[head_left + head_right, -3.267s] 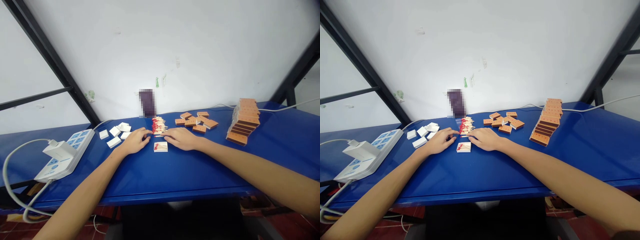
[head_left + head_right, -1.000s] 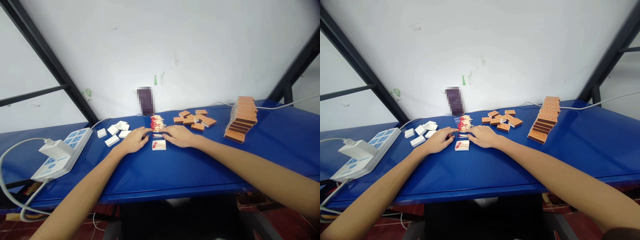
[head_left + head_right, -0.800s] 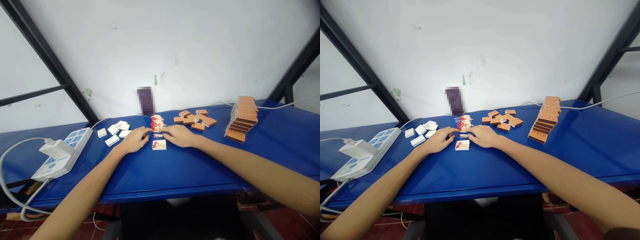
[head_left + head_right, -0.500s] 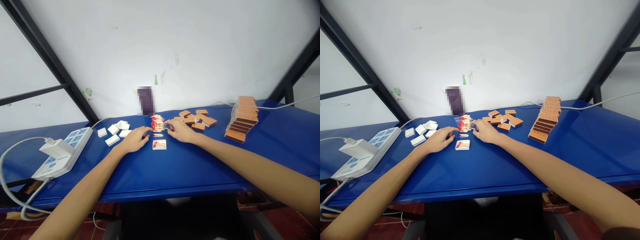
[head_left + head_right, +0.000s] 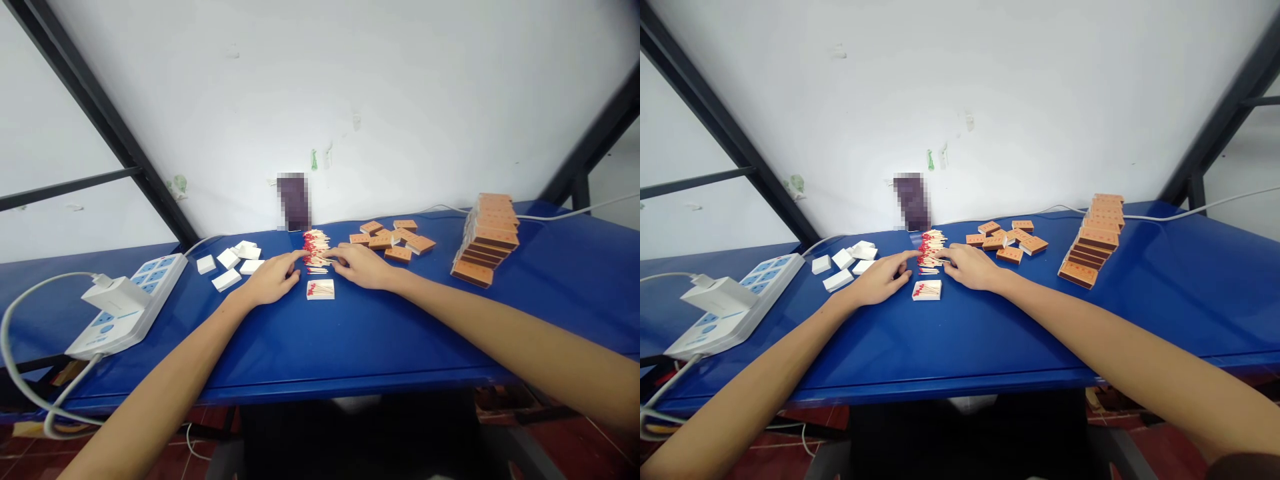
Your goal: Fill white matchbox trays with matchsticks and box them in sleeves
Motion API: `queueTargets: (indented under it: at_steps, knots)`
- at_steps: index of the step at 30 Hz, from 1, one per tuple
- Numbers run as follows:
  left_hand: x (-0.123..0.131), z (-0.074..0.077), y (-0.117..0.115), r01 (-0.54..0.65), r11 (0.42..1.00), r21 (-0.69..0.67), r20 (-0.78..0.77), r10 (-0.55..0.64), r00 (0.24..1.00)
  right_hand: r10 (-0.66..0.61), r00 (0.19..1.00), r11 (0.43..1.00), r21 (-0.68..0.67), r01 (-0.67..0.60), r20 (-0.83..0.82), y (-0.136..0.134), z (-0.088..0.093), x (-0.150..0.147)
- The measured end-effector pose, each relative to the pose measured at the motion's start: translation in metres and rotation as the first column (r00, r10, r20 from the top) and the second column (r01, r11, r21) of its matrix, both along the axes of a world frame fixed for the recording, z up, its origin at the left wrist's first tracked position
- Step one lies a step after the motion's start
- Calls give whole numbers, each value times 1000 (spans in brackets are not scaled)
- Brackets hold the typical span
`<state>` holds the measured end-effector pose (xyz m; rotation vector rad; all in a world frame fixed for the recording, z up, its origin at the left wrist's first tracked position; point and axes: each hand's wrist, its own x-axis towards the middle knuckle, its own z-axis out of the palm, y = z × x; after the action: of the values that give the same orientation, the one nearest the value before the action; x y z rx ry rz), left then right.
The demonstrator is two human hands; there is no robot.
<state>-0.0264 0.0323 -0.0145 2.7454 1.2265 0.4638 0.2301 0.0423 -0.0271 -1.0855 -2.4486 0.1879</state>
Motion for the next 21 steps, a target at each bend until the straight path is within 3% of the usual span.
queueTargets:
  at_steps: [9,13,15,17,19,21]
  knots:
    - [-1,-3,1,18,1000,10,36,-19,999,35,999,999,16,-35,3,-1,0,1]
    - [12,22,-14,-17,997,-69,177,29,984,74,996,997,24,-75,44,0,0,1]
    - [23,43,-39,10,983,-182,269,40,962,83,994,996,23,-85,70,0,0,1]
    - [34,58,-79,123,933,-338,330,-5,944,80,992,996,17,-82,94,0,0,1]
    - [41,60,-126,349,789,-506,375,-163,913,65,992,998,10,-66,110,0,0,1]
    - [43,47,-173,514,655,-554,492,-241,837,41,992,999,3,-42,119,0,1,0]
